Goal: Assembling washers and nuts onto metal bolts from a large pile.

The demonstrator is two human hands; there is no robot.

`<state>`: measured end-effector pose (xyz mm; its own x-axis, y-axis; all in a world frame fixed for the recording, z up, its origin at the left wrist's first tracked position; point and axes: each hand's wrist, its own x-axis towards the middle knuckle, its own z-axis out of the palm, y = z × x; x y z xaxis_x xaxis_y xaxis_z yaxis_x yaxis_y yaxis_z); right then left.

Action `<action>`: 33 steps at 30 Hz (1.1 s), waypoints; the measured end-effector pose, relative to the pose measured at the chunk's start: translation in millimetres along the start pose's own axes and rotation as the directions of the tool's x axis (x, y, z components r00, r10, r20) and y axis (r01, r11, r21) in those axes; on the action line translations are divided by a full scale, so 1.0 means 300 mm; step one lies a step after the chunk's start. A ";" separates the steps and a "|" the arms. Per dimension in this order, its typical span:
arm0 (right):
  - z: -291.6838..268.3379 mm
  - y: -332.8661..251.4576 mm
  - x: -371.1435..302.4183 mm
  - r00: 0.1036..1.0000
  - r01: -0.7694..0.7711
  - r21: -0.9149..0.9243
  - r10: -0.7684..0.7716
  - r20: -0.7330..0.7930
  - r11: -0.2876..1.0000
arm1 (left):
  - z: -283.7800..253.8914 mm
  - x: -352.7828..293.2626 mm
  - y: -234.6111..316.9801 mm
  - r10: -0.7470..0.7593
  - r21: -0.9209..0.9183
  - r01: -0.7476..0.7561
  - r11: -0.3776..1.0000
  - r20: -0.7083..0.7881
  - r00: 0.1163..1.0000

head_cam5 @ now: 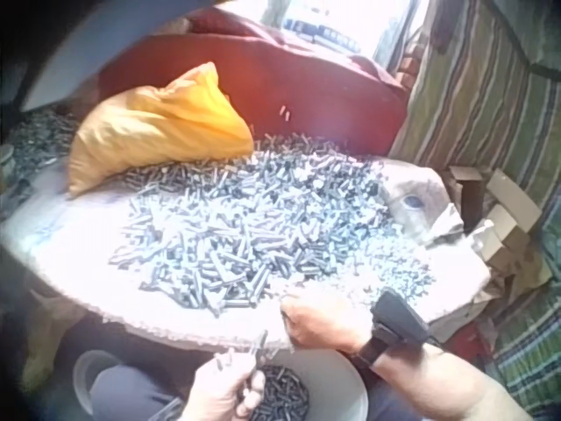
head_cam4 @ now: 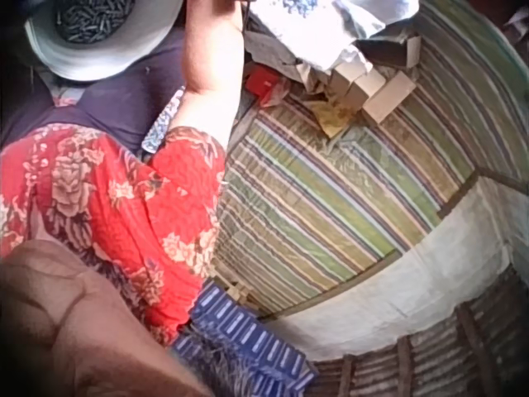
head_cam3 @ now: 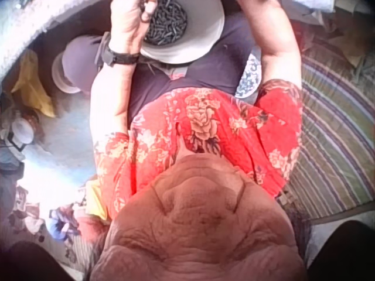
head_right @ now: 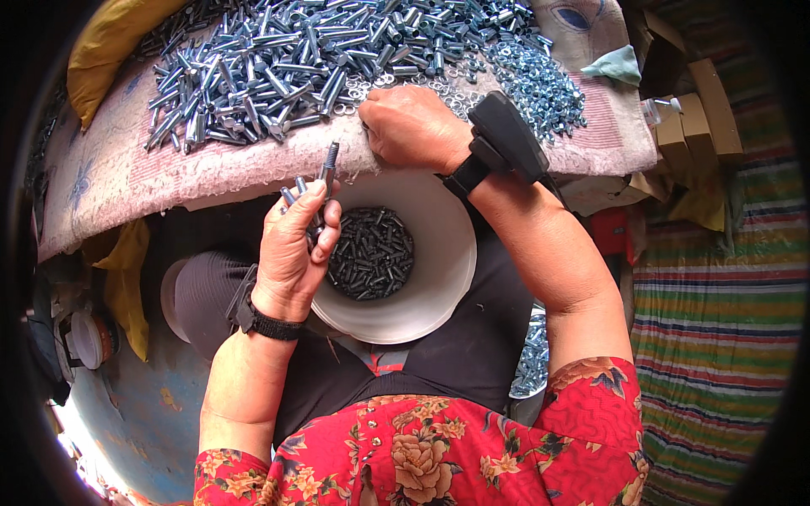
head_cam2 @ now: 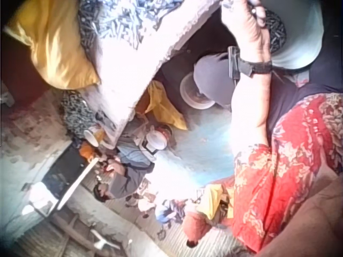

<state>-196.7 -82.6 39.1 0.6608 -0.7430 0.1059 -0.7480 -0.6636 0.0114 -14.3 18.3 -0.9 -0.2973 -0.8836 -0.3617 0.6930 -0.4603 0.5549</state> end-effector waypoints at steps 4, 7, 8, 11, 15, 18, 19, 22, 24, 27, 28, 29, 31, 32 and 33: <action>-0.007 0.012 0.002 1.000 0.024 -0.006 -0.024 0.011 1.000 | -0.002 0.001 -0.008 0.005 0.017 -0.005 1.000 0.006 1.000; -0.023 0.036 0.009 0.993 0.093 0.052 -0.097 0.065 0.994 | 0.004 -0.002 -0.001 -0.005 -0.001 0.005 1.000 0.032 0.999; -0.021 0.037 0.017 0.992 0.082 0.030 -0.085 0.091 0.996 | 0.004 -0.003 -0.001 -0.007 -0.002 0.007 1.000 0.034 0.999; -0.009 0.010 0.024 0.994 0.078 -0.009 -0.077 0.080 0.997 | 0.004 -0.005 -0.001 -0.009 0.005 0.009 1.000 0.025 1.000; 0.016 -0.002 0.004 0.994 0.065 -0.051 -0.069 -0.084 0.997 | 0.011 0.002 -0.006 -0.018 0.008 0.018 1.000 0.021 1.000; 0.040 -0.003 -0.007 0.987 0.054 -0.077 -0.065 -0.148 0.996 | 0.007 0.006 -0.012 -0.023 0.009 0.023 1.000 0.012 1.000; 0.049 -0.006 -0.005 0.983 0.044 -0.082 -0.057 -0.176 0.996 | 0.005 0.008 -0.012 -0.024 0.009 0.024 1.000 0.002 1.000; 0.060 -0.007 -0.003 0.980 0.029 -0.083 -0.045 -0.192 0.996 | 0.003 0.011 -0.015 -0.017 0.019 0.018 1.000 -0.014 1.000; 0.055 -0.002 -0.001 0.983 0.028 -0.076 -0.041 -0.181 0.997 | 0.005 0.013 -0.017 -0.021 0.024 0.021 0.999 -0.013 1.000; 0.029 0.016 0.008 0.997 0.038 -0.011 -0.038 -0.070 0.999 | 0.003 0.018 -0.022 -0.025 0.031 0.025 0.999 -0.010 1.000; 0.027 0.017 0.014 0.997 0.053 -0.017 -0.053 -0.050 0.998 | 0.004 0.020 -0.022 -0.028 0.033 0.028 0.999 -0.005 1.000; 0.027 0.016 0.020 0.997 0.068 -0.023 -0.068 -0.030 0.997 | 0.006 0.019 -0.021 -0.028 0.035 0.028 0.999 -0.005 1.000; 0.037 0.008 0.024 0.996 0.073 -0.047 -0.075 -0.053 0.996 | 0.008 0.019 -0.020 -0.025 0.035 0.026 0.999 -0.017 1.000; 0.045 0.007 0.024 0.995 0.022 -0.060 -0.028 -0.095 0.998 | 0.010 0.023 -0.019 -0.025 0.036 0.026 0.999 -0.017 1.000; 0.056 0.005 0.020 0.991 -0.028 -0.069 0.018 -0.135 0.997 | 0.012 0.027 -0.021 -0.019 0.038 0.020 0.999 -0.012 1.000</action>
<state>-192.8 -89.6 23.2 0.6327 -0.7365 0.2393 -0.7685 -0.6352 0.0768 -23.4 13.7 -4.5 -0.3025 -0.8734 -0.3816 0.6612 -0.4806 0.5761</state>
